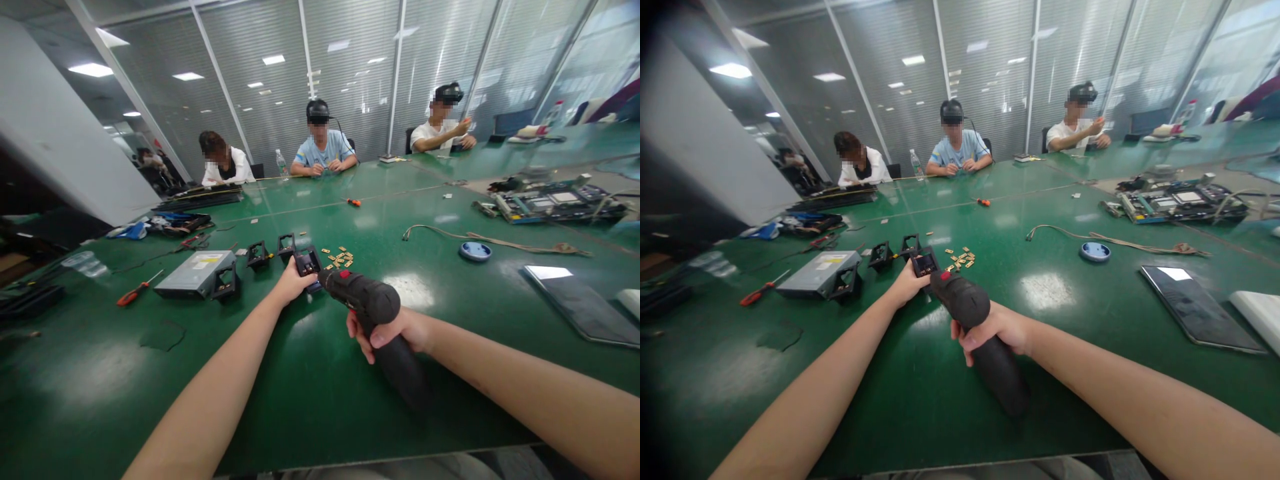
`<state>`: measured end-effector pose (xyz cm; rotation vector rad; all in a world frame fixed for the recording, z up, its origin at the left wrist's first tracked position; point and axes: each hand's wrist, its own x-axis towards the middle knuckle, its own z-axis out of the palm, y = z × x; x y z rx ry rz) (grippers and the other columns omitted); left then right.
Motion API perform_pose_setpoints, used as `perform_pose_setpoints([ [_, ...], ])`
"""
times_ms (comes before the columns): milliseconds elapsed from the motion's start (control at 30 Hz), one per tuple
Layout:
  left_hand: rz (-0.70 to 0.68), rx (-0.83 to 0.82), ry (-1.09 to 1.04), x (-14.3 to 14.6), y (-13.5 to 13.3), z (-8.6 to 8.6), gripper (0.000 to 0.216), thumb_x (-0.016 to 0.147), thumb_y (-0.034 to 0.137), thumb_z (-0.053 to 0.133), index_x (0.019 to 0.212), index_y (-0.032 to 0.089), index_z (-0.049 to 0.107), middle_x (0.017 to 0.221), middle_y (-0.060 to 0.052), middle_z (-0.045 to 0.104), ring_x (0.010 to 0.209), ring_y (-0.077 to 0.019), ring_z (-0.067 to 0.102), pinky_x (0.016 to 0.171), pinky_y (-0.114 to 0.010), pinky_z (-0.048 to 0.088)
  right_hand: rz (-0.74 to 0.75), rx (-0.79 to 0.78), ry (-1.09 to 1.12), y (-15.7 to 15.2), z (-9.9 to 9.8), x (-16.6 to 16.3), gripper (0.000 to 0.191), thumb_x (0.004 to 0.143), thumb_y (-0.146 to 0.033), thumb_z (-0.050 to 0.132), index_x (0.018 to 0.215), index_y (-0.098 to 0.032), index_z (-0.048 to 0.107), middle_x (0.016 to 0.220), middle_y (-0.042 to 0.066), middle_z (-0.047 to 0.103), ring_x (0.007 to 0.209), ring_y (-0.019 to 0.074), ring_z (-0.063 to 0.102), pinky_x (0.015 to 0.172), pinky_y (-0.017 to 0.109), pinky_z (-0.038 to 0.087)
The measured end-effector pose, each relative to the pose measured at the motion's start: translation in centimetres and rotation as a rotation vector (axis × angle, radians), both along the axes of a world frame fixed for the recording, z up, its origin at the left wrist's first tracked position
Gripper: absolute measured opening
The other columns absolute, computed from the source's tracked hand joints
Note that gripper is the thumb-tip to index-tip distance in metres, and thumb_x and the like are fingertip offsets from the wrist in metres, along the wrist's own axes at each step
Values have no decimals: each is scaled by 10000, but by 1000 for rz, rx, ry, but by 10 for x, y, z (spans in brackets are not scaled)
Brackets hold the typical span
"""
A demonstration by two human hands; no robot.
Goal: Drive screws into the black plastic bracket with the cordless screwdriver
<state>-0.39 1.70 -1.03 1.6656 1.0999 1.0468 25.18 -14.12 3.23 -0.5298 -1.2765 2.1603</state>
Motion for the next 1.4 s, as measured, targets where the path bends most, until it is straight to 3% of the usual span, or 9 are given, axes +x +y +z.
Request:
perform_pose_setpoints([
  [200,-48,-74,-25,-1,-7,8,743,626,328,878,1216,195,447,1139,-70,650,1011,-216,665,1009,-455,503,-2,-46,16,-4,-1,-2,445,537,-207,898,916,-99,694,680,14,702,584,184,699,581,268,532],
  [433,-86,-197,-97,-4,-14,13,848,598,267,891,1296,228,410,1209,-78,640,1067,-247,672,1001,-456,514,4,-84,5,-7,-17,2,540,517,-239,960,963,-119,680,680,28,719,613,190,700,594,280,546],
  [700,-34,-226,-154,-2,-18,14,812,580,230,890,1264,221,452,1177,-58,641,1073,-239,659,1034,-449,486,48,-7,-53,-3,-15,4,493,524,-260,961,894,-137,660,701,13,690,634,192,685,586,269,493],
  [867,-56,-218,-171,-3,-17,13,811,578,235,892,1273,227,474,1193,-55,640,1081,-237,653,1037,-444,479,57,-14,-20,-3,-22,4,508,543,-213,949,960,-130,671,714,17,706,649,193,691,616,278,511],
  [1167,-63,-183,-155,-2,-9,14,785,545,194,859,1245,219,505,1145,-42,668,1052,-237,658,1030,-444,473,-1,-54,-20,-4,1,0,439,528,-232,917,886,-114,691,653,28,710,571,198,699,572,281,532],
  [1400,-63,-123,-162,3,-8,18,748,504,176,837,1184,201,526,1131,-40,668,1066,-243,638,1054,-456,439,-4,-32,-22,1,-2,2,371,544,-218,831,872,-108,697,657,42,724,572,213,715,557,282,538],
])
